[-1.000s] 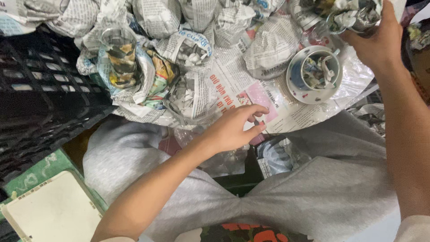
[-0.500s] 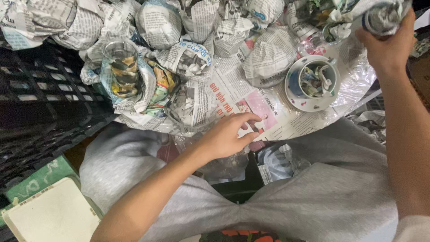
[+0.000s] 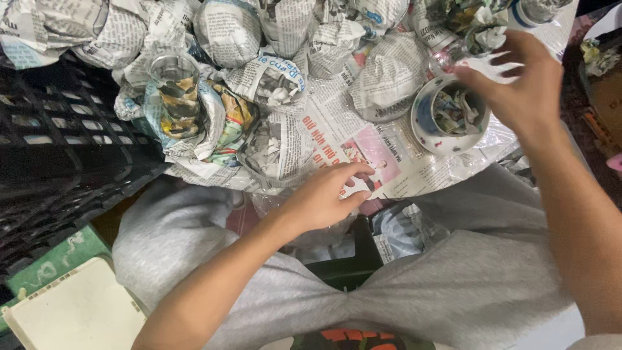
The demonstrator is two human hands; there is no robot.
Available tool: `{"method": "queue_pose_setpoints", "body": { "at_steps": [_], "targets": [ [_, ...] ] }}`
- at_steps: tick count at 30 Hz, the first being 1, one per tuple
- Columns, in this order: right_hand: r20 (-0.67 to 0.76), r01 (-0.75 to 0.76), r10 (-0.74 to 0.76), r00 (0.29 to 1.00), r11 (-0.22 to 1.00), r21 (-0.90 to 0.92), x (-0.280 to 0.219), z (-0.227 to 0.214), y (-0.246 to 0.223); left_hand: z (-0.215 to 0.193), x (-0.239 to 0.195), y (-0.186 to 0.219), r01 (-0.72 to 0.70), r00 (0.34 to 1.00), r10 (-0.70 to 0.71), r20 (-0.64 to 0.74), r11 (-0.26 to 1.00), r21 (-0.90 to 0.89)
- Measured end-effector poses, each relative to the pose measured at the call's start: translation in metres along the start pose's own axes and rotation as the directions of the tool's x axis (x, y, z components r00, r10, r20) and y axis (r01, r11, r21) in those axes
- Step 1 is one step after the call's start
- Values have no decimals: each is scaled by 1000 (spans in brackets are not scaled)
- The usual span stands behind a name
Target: The person sits cross-legged and unwraps newspaper bundles to reveal ceramic items such as cups, bowls, and plates. They handle each item individually, remove the paper, and place the unwrapped ceramics on the table.
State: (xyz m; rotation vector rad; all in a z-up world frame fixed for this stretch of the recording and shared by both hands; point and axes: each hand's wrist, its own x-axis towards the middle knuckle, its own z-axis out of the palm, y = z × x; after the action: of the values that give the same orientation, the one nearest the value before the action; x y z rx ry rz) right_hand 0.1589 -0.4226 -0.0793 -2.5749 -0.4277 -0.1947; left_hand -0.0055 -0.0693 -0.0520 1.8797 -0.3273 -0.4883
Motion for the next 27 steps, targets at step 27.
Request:
{"method": "queue_pose_setpoints", "body": {
  "at_steps": [27],
  "targets": [
    [-247,57,-75,966,995,-79,3,-3,98,-3,-5,2,8,1000,-9,5,999,42]
  ]
}}
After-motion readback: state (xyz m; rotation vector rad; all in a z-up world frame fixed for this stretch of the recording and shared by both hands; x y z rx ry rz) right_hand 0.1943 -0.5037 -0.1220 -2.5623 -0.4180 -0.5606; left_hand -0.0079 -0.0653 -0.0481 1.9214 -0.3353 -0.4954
